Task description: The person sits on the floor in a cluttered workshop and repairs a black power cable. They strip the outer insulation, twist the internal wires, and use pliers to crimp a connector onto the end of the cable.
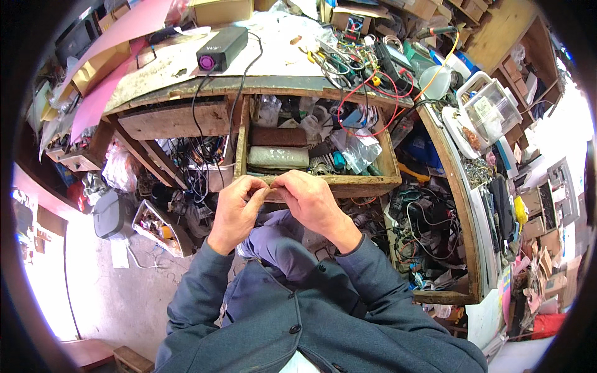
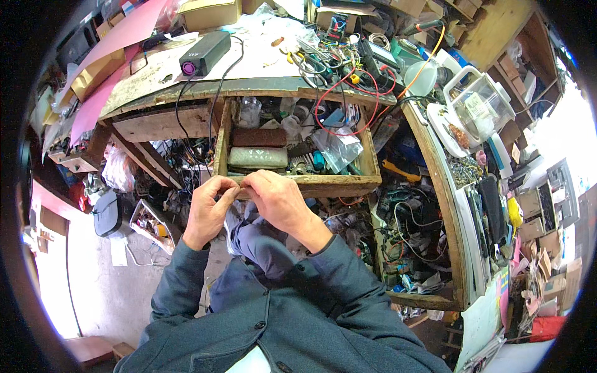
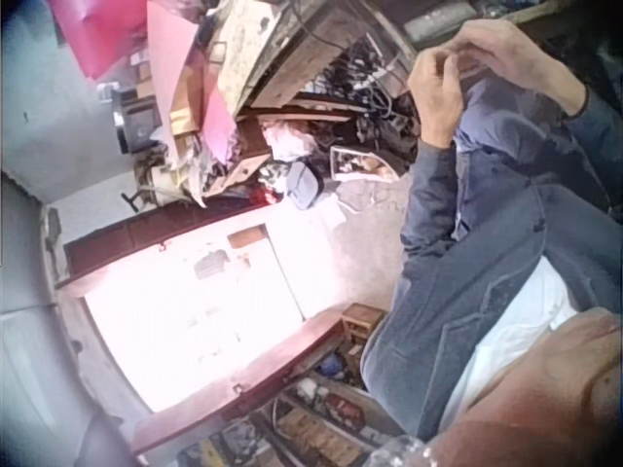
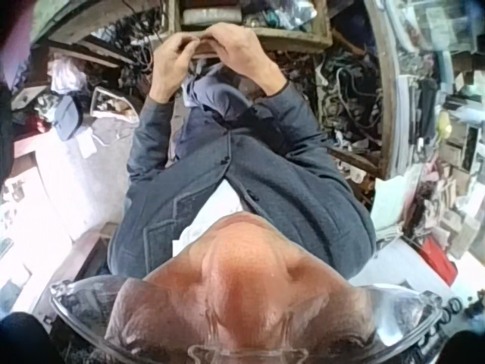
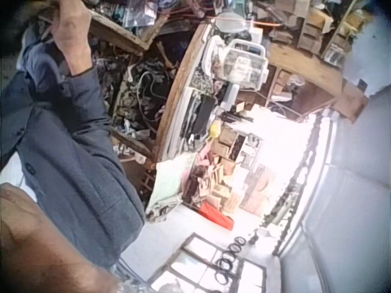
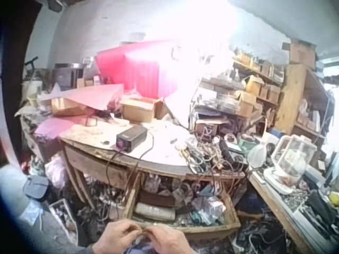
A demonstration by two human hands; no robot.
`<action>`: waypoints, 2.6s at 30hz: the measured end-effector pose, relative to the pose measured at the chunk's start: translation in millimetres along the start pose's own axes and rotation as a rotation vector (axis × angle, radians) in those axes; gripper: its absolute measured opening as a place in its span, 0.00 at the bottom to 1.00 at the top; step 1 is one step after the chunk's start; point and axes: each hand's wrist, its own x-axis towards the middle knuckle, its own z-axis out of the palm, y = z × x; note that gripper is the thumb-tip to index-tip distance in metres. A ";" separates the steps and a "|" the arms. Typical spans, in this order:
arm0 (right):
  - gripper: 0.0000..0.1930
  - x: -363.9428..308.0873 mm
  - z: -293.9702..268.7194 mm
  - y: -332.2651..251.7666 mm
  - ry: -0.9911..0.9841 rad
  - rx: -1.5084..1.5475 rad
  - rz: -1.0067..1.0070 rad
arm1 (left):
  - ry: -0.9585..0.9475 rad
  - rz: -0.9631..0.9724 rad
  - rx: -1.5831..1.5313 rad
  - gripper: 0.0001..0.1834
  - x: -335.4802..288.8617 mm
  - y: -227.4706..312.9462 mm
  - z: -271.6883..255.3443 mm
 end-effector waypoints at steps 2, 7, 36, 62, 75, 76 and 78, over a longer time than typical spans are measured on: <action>0.06 2.0 -2.3 6.1 0.035 0.001 -0.002 | -0.018 0.068 0.069 0.07 8.8 3.7 2.6; 0.05 5.5 -34.9 36.2 0.069 0.015 0.137 | 0.011 0.332 0.236 0.12 62.9 11.3 16.7; 0.05 -15.2 -67.6 82.5 0.081 0.286 0.540 | -0.107 -0.116 0.814 0.18 334.4 61.1 117.4; 0.04 -18.0 -71.6 89.6 0.163 0.446 0.680 | -0.062 -0.159 -0.207 0.14 310.0 38.3 9.9; 0.04 -12.1 -52.4 69.4 0.426 0.530 0.559 | -0.283 -0.429 -0.958 0.17 34.9 32.6 -26.6; 0.04 -9.9 -47.2 60.1 0.439 0.527 0.559 | -0.259 -0.438 -0.972 0.19 22.5 28.6 -18.3; 0.04 -8.1 -37.4 38.4 0.427 0.445 0.509 | -0.212 -0.495 -0.890 0.17 5.5 19.4 -3.6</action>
